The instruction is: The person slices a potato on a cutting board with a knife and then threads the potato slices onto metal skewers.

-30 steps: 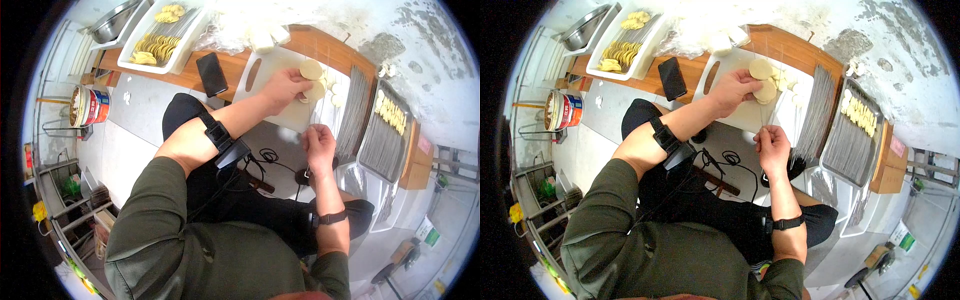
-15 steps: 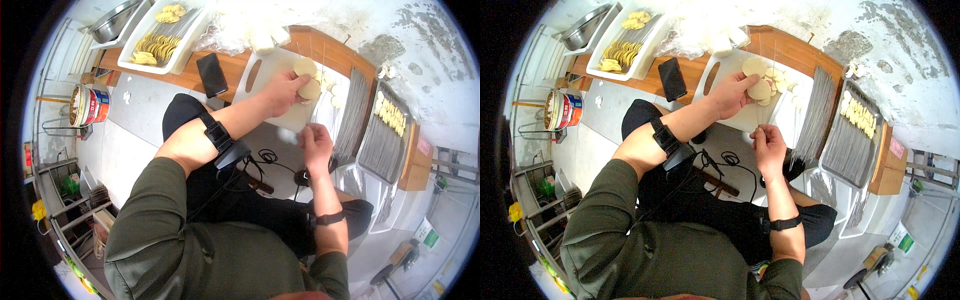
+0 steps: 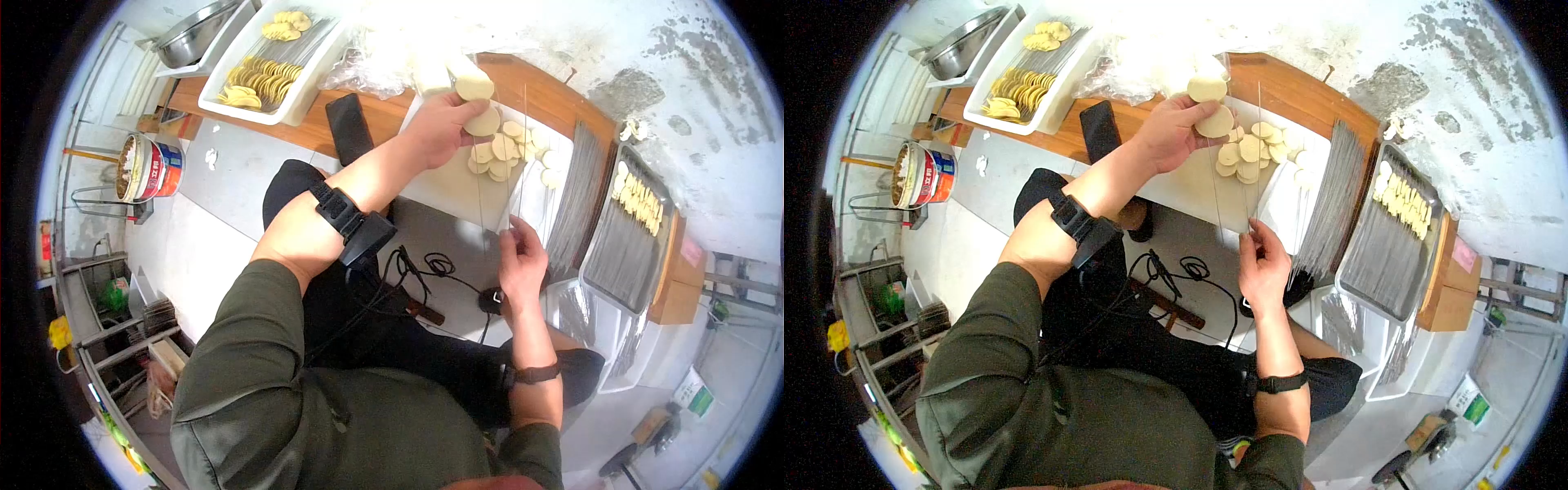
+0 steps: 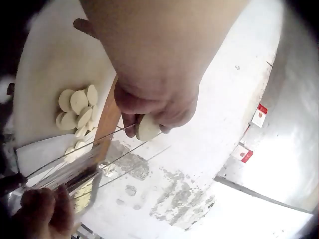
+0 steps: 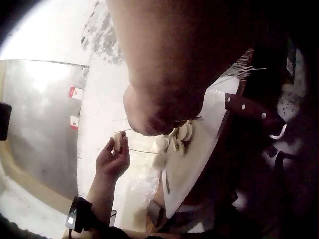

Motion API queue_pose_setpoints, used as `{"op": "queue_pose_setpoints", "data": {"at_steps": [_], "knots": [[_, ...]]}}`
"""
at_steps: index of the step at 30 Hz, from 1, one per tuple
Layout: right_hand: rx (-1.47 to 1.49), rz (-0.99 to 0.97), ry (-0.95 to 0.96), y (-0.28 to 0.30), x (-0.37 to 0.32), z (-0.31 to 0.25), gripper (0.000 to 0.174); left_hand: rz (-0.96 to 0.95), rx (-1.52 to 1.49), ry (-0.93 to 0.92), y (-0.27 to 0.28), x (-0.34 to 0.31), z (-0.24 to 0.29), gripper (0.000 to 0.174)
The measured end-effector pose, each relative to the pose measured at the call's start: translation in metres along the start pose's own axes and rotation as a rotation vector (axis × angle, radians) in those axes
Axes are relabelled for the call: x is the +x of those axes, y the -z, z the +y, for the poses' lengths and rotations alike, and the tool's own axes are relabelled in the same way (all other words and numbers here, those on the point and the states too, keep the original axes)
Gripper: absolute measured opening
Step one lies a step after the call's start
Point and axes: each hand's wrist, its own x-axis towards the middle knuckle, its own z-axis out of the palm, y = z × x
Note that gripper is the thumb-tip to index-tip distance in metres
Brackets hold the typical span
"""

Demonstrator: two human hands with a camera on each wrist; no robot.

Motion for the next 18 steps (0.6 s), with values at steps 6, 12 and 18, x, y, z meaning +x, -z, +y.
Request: {"op": "queue_pose_setpoints", "data": {"at_steps": [6, 12, 18], "knots": [[-0.021, 0.01, 0.033, 0.003, -0.006, -0.008, 0.026, 0.015, 0.017, -0.042, 0.004, 0.007, 0.005, 0.026], [-0.103, 0.067, 0.17, 0.006, -0.011, 0.006, 0.015, 0.058, 0.005, -0.058, 0.001, 0.007, 0.013, 0.026], [-0.096, 0.046, 0.21, 0.008, -0.013, 0.006, 0.013, 0.082, 0.025, -0.072, 0.002, 0.006, 0.024, 0.026]]}}
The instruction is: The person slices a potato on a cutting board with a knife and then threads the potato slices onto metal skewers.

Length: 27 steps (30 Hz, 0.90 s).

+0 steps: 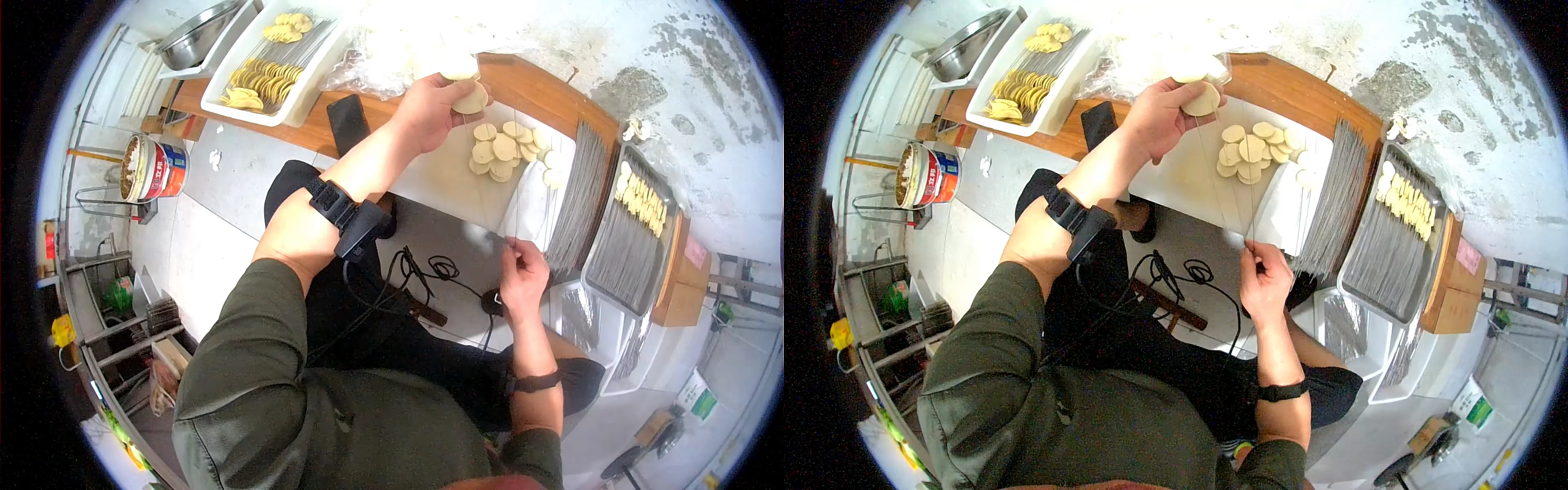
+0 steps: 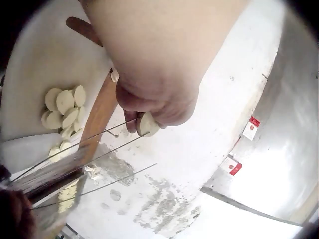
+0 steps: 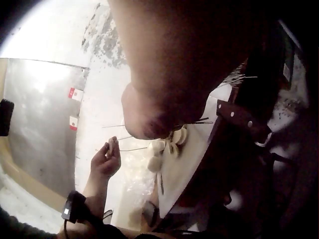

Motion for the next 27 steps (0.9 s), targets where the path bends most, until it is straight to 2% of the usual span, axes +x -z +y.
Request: {"op": "queue_pose_setpoints", "data": {"at_steps": [10, 25, 27], "knots": [[-0.004, 0.002, 0.062, -0.0005, -0.0008, -0.0002, 0.014, 0.01, 0.02, -0.069, 0.0027, 0.0033, 0.002, 0.021], [0.0, -0.025, 0.036, 0.0003, -0.0029, -0.0005, 0.013, 0.025, -0.004, -0.064, 0.0016, 0.0028, 0.0035, 0.02], [0.007, -0.018, 0.046, -0.0007, -0.0036, 0.0026, 0.013, 0.012, 0.023, -0.064, 0.002, 0.0031, 0.0042, 0.027]]}}
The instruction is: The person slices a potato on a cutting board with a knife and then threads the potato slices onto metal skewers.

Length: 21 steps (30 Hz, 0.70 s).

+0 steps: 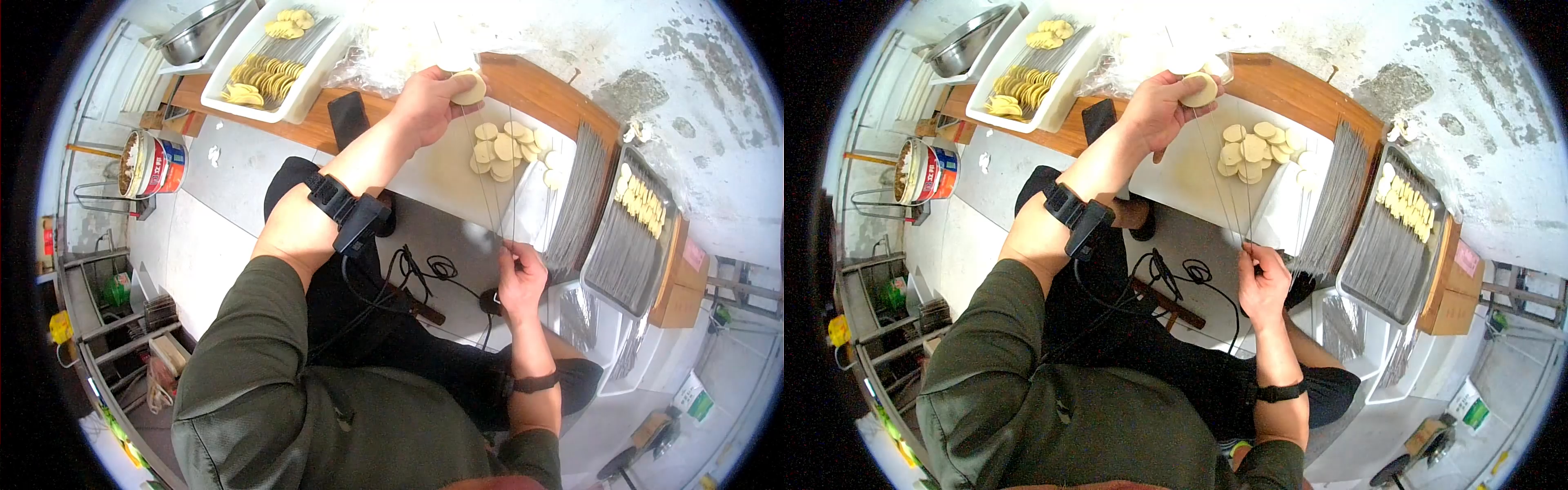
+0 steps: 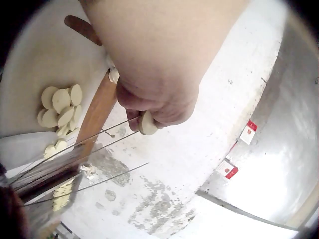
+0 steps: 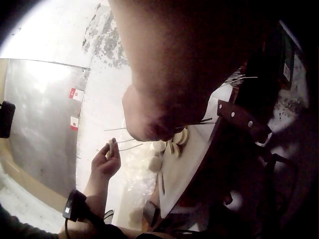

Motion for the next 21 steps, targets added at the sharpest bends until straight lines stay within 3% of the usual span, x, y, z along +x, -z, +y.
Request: {"op": "queue_pose_setpoints", "data": {"at_steps": [4, 21], "knots": [[0.004, -0.006, -0.028, -0.001, -0.0009, 0.0023, 0.012, 0.02, -0.01, 0.004, -0.0015, -0.0014, 0.0004, 0.02], [0.019, -0.011, -0.043, -0.0029, -0.0009, -0.0046, 0.013, 0.034, 0.014, 0.017, -0.0059, -0.0027, -0.0065, 0.029]]}}
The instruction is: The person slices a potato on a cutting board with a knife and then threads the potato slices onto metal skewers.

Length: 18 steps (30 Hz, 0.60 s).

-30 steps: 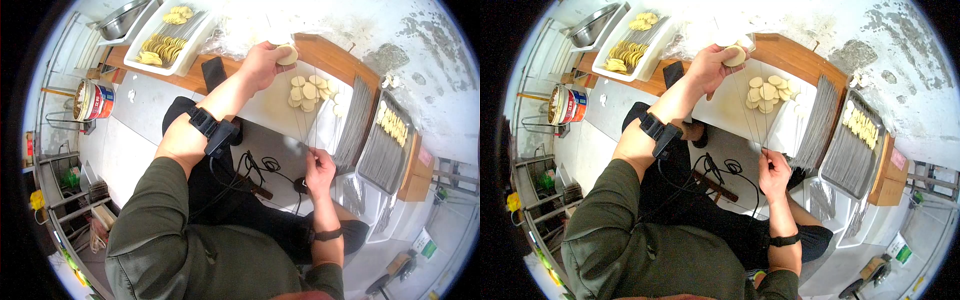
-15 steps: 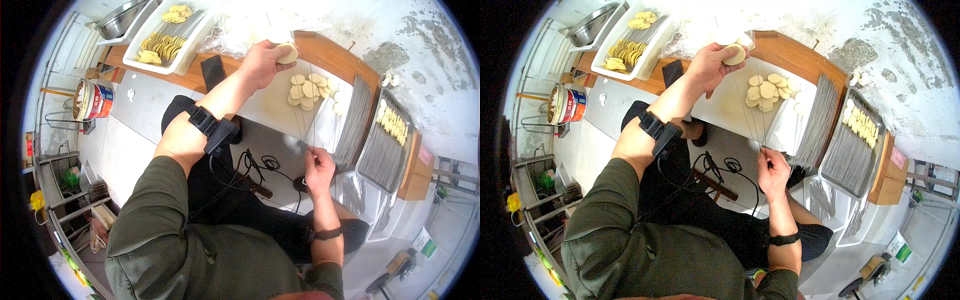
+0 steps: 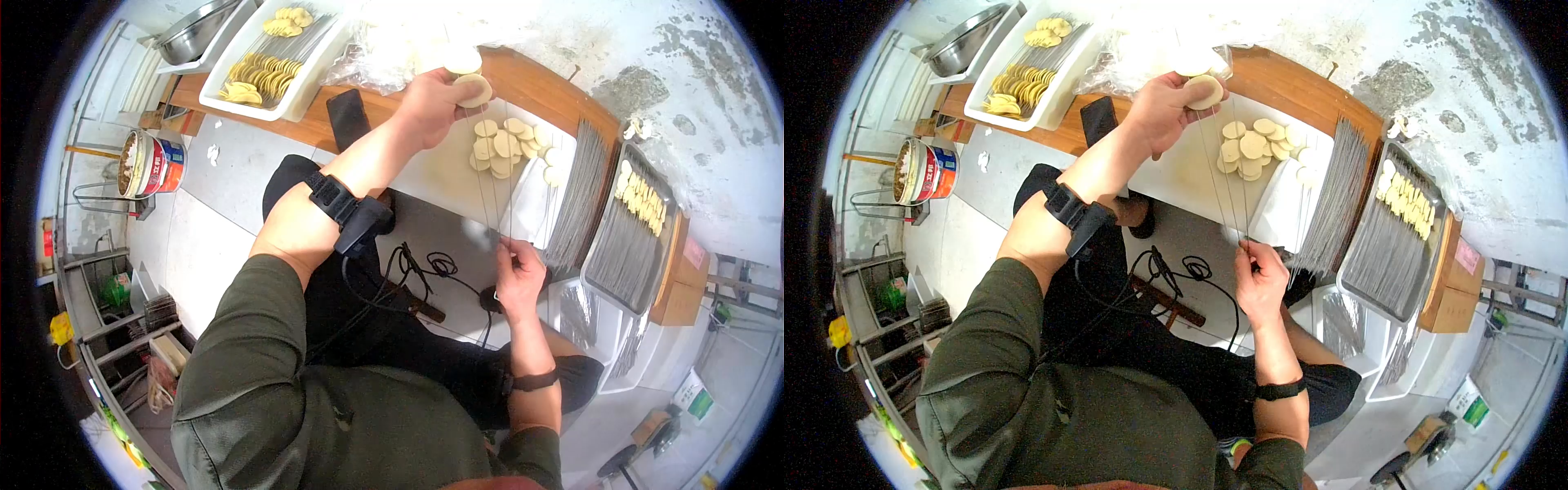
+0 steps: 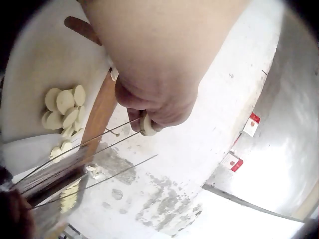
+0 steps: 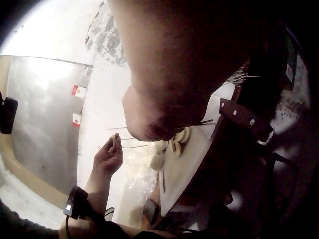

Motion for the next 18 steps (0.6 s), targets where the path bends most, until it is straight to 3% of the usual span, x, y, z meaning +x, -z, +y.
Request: {"op": "queue_pose_setpoints", "data": {"at_steps": [18], "knots": [[-0.012, 0.015, -0.061, -0.0036, 0.0009, -0.0027, 0.012, -0.021, 0.037, -0.04, 0.0007, -0.0002, -0.0092, 0.027]]}}
